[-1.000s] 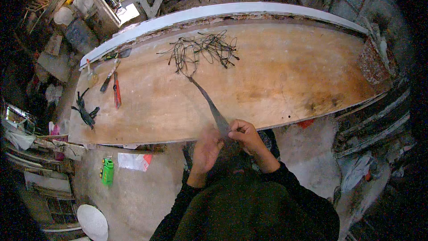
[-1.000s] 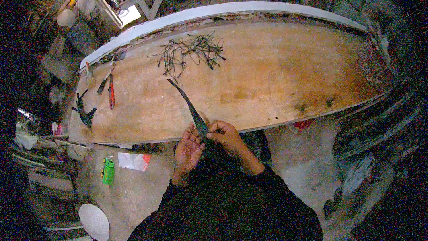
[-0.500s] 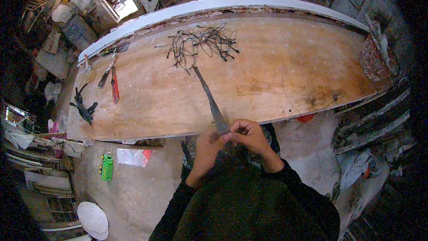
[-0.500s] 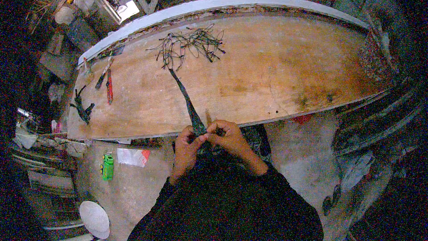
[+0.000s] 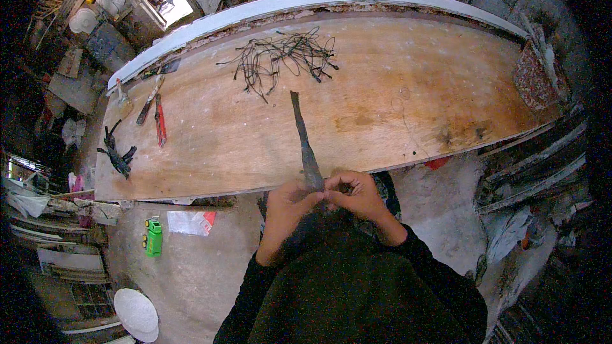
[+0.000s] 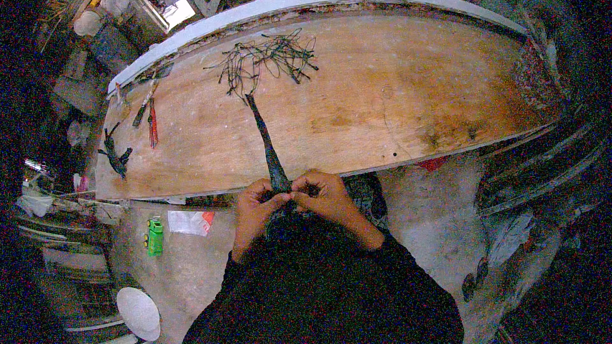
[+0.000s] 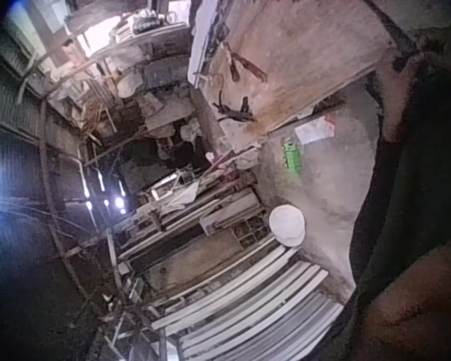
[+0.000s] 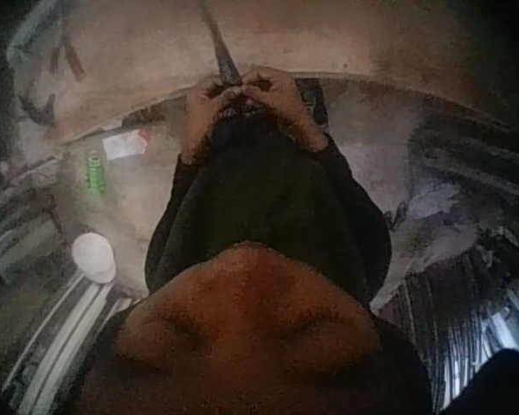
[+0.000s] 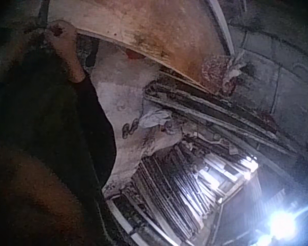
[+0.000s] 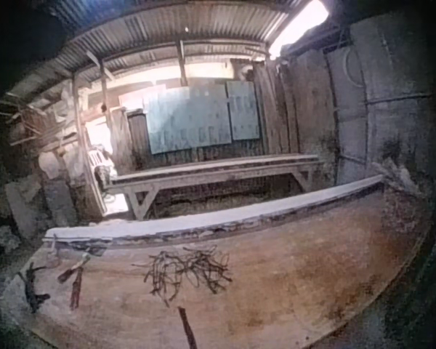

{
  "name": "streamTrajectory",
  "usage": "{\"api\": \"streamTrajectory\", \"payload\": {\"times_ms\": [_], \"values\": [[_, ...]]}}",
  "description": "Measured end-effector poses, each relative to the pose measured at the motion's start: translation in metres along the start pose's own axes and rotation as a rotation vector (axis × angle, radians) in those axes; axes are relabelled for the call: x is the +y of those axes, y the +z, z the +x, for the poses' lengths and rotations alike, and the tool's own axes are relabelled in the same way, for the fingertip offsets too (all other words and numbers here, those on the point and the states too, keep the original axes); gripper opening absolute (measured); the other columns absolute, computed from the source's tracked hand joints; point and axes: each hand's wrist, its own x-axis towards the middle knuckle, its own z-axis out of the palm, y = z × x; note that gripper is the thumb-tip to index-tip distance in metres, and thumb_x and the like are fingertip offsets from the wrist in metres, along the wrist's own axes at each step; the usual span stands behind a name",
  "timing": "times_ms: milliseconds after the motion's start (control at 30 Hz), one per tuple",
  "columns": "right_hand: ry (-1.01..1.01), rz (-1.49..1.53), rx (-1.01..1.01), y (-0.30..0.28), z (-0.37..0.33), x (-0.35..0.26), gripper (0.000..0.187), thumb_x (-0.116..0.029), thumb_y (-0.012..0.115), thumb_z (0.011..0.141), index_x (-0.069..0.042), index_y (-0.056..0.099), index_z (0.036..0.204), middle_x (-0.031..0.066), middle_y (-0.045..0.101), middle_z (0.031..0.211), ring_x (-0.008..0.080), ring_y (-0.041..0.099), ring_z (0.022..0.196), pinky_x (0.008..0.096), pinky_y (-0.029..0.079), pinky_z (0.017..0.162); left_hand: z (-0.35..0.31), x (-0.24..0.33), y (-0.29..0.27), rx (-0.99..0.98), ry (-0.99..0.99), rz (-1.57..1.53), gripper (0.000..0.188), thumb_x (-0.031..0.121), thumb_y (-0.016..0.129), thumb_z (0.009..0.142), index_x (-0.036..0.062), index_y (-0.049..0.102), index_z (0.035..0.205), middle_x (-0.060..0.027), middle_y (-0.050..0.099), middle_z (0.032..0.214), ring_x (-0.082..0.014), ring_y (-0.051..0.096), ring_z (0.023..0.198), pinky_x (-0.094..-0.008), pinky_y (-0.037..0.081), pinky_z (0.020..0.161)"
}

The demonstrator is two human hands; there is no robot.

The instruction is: The person separates a tangled bundle of black wires on a wooden workbench. They pull individual wires apart by hand, untangling them and laying them out on the table surface.

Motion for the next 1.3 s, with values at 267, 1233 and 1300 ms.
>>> {"api": "streamTrajectory", "payload": {"times_ms": [267, 1233, 1300], "values": [[-0.158, -0.282, 0.093, -0.002, 0.001, 0.000, 0.008, -0.003, 0.061, 0.069, -0.001, 0.053, 0.070, 0.0020, 0.053, 0.068, 0.0065, 0.051, 0.056, 0.0188, 0.039, 0.048, 0.001, 0.003, 0.001, -0.020, 0.052, 0.146, 0.007, 0.003, 0.062, 0.071, 0.0036, 0.056, 0.074, -0.0020, 0.059, 0.070, -0.0081, 0.053, 0.061, -0.0211, 0.042, 0.056], [-0.291, -0.645, 0.172, -0.003, -0.002, -0.019, 0.011, -0.004, 0.061, 0.060, -0.002, 0.051, 0.065, 0.0057, 0.052, 0.065, 0.0138, 0.050, 0.056, 0.0244, 0.040, 0.051, 0.004, -0.008, 0.000, -0.147, 0.165, 0.138, 0.024, 0.013, 0.056, 0.074, -0.0002, 0.054, 0.093, -0.0110, 0.057, 0.083, -0.0227, 0.054, 0.077, -0.0283, 0.042, 0.070], [-0.314, -0.666, 0.202, -0.010, 0.002, -0.014, 0.011, -0.007, 0.060, 0.061, -0.003, 0.051, 0.066, 0.0069, 0.053, 0.066, 0.0168, 0.051, 0.058, 0.0263, 0.041, 0.053, 0.002, -0.005, -0.007, -0.082, 0.086, 0.064, 0.024, 0.014, 0.056, 0.073, 0.0005, 0.054, 0.093, -0.0086, 0.057, 0.085, -0.0205, 0.054, 0.078, -0.0279, 0.042, 0.071]]}}
